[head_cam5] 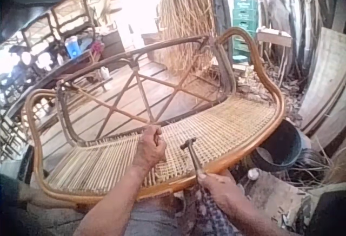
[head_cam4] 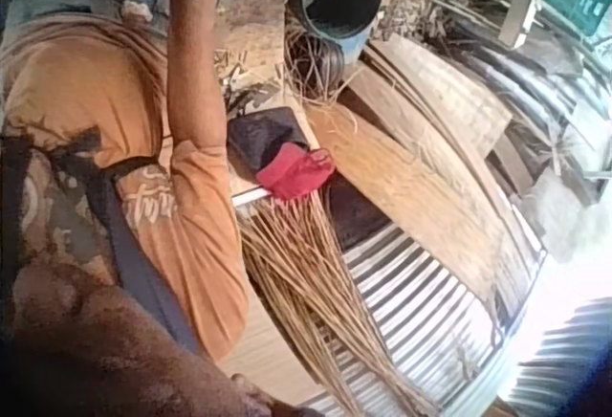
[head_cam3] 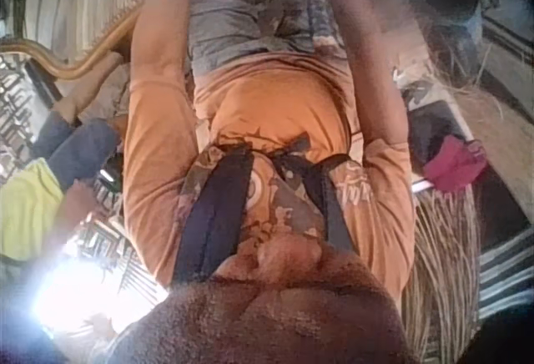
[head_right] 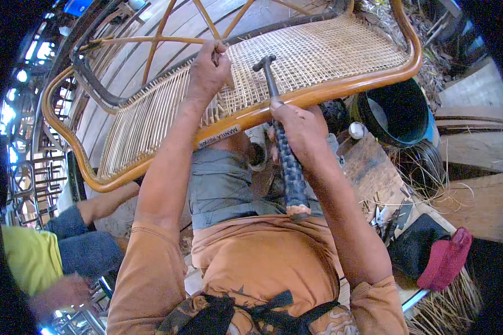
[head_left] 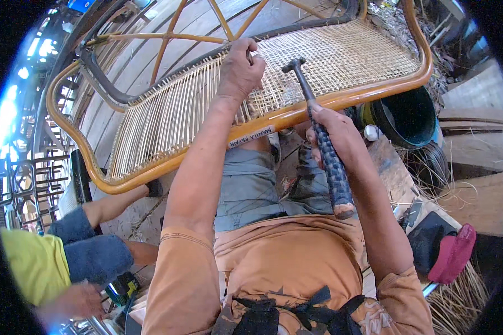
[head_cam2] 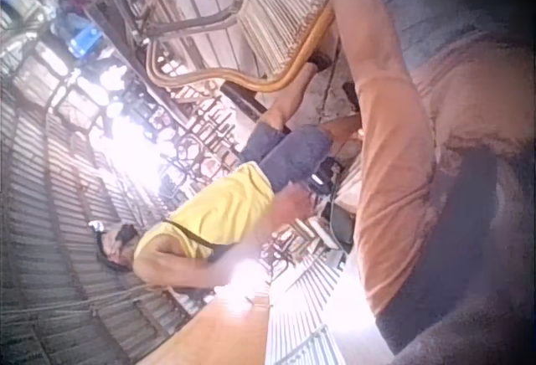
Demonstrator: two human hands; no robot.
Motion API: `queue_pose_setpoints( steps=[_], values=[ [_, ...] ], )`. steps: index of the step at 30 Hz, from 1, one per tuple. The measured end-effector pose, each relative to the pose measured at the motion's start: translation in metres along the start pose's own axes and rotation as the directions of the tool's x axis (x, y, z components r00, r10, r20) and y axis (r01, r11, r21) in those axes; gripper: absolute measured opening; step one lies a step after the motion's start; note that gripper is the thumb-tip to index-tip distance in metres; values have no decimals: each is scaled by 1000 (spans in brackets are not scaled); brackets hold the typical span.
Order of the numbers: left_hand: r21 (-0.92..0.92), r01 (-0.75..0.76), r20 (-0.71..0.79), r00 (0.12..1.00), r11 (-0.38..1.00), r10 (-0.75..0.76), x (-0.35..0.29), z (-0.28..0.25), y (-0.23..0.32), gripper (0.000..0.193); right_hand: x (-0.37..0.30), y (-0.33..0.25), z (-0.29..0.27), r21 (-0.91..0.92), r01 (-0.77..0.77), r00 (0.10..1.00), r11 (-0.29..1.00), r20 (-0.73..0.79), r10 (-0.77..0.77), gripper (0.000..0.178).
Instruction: The person is repairing a piece of bamboo furniture, specifically hammering in small wooden strips or pins into a woven seat.
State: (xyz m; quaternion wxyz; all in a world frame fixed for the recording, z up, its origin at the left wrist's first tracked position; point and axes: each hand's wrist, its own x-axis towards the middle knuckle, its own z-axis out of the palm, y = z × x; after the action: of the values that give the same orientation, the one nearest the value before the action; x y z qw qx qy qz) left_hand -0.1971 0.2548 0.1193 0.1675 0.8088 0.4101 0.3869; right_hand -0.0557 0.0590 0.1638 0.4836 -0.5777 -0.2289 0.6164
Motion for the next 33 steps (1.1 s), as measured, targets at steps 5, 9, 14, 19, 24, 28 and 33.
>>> queue_pose_setpoints(
  steps=[5, 9, 14, 19, 24, 28, 33],
  values=[
    [33, -62, 23, 998, 998, 62, 5, 12, -5, 22, 5, 9, 11, 153, -15, 999, 988, -26, 19, 28],
    [104, -40, 91, 995, 994, 30, 8, 8, 3, 23, 6, 4, 4, 43, -153, 976, 987, 165, 144, 27],
    [106, 31, 130, 990, 994, -45, 7, 6, 6, 22, 2, 3, 16, 154, -43, 999, 987, -5, 45, 30],
    [3, -10, 51, 999, 1000, 10, 3, 1, 12, 20, 0, -1, 0, 13, -62, 994, 998, 86, 61, 28],
    [-78, 36, 18, 999, 996, -35, -2, -3, 14, 17, -4, 3, -1, 58, -38, 998, 998, 50, 35, 31],
    [-32, 58, 36, 998, 998, -57, -5, -6, 9, 16, -9, 4, 5, 86, -25, 1000, 996, 19, 24, 32],
    [-28, -14, 20, 1000, 999, 15, -4, -8, 20, 16, -16, 6, 5, 55, -81, 994, 995, 79, 76, 34]
  ],
)
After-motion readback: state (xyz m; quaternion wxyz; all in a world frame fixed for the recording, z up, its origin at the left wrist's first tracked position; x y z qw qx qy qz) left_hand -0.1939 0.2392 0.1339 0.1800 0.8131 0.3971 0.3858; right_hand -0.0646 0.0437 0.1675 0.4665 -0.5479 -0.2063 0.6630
